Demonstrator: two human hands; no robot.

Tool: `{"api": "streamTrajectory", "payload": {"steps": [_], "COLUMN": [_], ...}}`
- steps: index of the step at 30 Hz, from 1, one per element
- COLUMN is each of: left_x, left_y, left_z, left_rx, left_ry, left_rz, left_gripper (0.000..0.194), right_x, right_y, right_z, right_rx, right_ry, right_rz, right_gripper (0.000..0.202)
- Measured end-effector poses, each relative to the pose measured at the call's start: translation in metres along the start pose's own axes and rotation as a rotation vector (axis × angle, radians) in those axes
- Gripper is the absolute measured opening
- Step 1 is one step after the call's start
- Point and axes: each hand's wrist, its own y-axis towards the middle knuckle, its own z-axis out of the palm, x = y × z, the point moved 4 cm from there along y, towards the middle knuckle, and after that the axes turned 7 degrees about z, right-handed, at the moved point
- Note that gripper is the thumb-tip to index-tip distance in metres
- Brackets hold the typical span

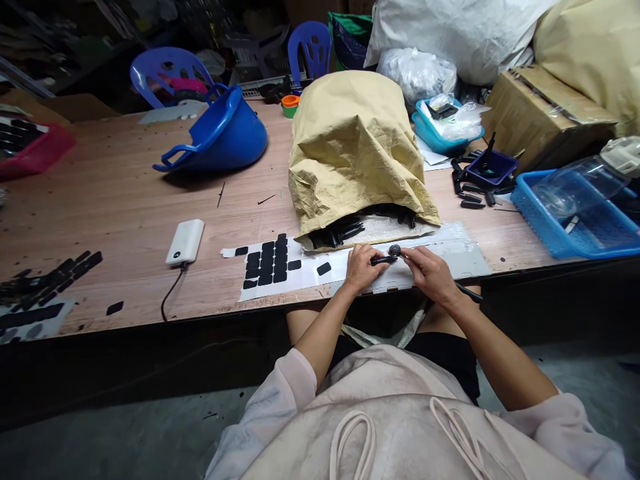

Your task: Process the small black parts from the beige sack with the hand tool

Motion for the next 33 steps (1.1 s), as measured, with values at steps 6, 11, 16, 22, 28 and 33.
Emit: {"api": "streamTrajectory", "payload": {"steps": [6, 11, 16, 22, 28, 33], "left_x": [0.000, 0.000, 0.004, -0.028, -0.023, 0.038], "left_y": [0.000, -0.001, 0.002, -0.046, -0.124, -0.112], "left_z": [0.000, 0.001, -0.001, 0.014, 0.087, 0.110], "left_rx": [0.006, 0.008, 0.009, 0.013, 0.382, 0.551], "left_ry": [0.009, 0.025, 0.049, 0.160, 0.114, 0.111], "left_rz": [0.003, 0.011, 0.057, 0.554, 0.636, -0.059], "left_gripper": [0.016, 0.015, 0.014, 0.025, 0.032, 0.028], "right_x": [-0.021, -0.061, -0.086, -0.088, -0.087, -0.087], "right_y": [0.009, 0.031, 0.035, 0.032, 0.033, 0.033], "right_z": [-0.009, -0.022, -0.018, -0.012, -0.011, -0.011], "right_rx": [-0.049, -0.062, -0.034, -0.036, -0.027, -0.021], "right_ry": [-0.076, -0.332, -0.414, -0.396, -0.428, -0.417], "right_rz": [0.026, 0.035, -0.047, -0.026, -0.012, 0.004], "right_gripper": [0.033, 0.031, 0.031, 0.031, 0.032, 0.031]}}
